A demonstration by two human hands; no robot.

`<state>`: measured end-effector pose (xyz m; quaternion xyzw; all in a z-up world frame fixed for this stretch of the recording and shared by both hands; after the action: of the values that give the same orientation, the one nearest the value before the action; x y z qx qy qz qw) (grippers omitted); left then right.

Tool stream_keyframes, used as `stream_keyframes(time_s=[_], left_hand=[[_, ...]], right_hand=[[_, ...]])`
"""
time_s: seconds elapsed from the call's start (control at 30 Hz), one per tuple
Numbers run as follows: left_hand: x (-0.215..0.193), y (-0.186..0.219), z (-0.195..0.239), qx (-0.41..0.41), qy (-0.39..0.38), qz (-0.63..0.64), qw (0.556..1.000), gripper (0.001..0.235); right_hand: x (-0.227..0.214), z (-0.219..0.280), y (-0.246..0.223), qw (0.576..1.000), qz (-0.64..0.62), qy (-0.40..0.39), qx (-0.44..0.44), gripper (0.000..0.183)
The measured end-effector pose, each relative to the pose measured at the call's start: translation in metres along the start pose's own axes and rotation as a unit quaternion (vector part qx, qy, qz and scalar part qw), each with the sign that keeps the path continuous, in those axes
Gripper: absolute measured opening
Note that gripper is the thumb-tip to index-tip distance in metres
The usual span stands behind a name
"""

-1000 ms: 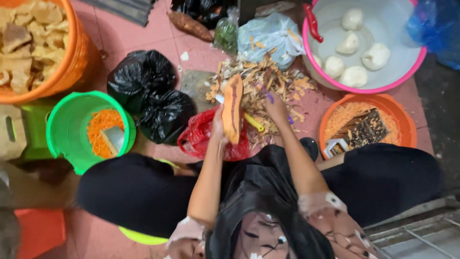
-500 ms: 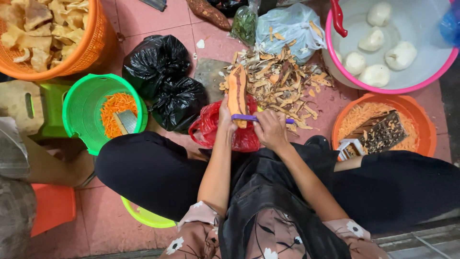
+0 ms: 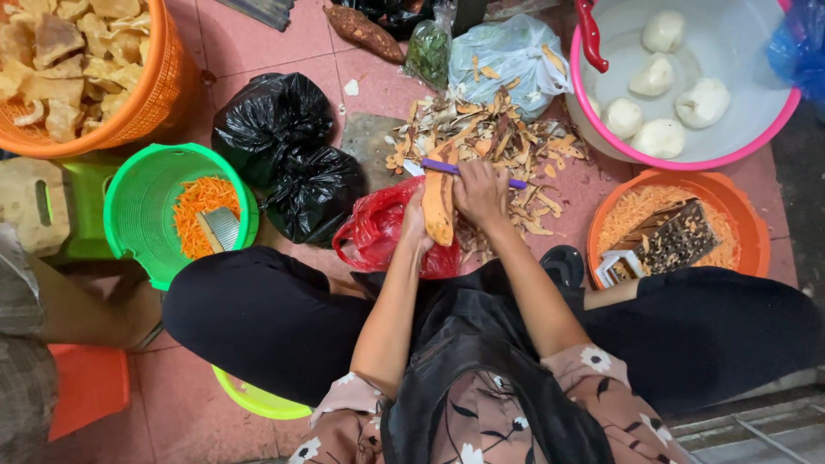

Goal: The person peels a sweet potato with a handheld peeler and then grates it into a bowl using a box-style grater.

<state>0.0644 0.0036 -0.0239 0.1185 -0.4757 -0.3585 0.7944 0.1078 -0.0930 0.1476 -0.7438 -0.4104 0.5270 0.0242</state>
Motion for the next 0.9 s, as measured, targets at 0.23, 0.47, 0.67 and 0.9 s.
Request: stream_keyframes(time_s=[0.23, 0.47, 0.67, 0.9], left_hand=[[-0.008, -0.017, 0.003, -0.032, 0.015, -0.010, 0.999, 0.050], [-0.016, -0.006, -0.004, -0.020, 0.039, -0.090, 0.995, 0.056], [-0.023, 0.016, 0.006, 0.085, 0.106, -0.188, 0.973, 0.050], [-0.010, 0.035, 0.012, 0.130, 0.081, -0.150, 0.977, 0.048]], right_hand=[[0.035, 0.000, 0.128, 0.960, 0.040, -0.071, 0.269, 0.020], [-0.031, -0.003, 0.081, 0.974, 0.037, 0.055, 0.216, 0.025], [0.012, 0.005, 0.040, 0.988, -0.042, -0.021, 0.144, 0.023], [-0.015, 0.014, 0.101, 0.969, -0.004, 0.072, 0.235, 0.030]])
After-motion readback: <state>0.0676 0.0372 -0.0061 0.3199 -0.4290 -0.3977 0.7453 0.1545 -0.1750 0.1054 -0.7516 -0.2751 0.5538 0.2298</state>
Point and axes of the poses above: each hand's wrist, its own z-axis away from the middle knuckle, its own x-axis out of the palm, y = z × x, the point moved 9 cm from there along -z, towards the middle knuckle, and after that the axes turned 15 degrees about -z, right-handed, at the moved point
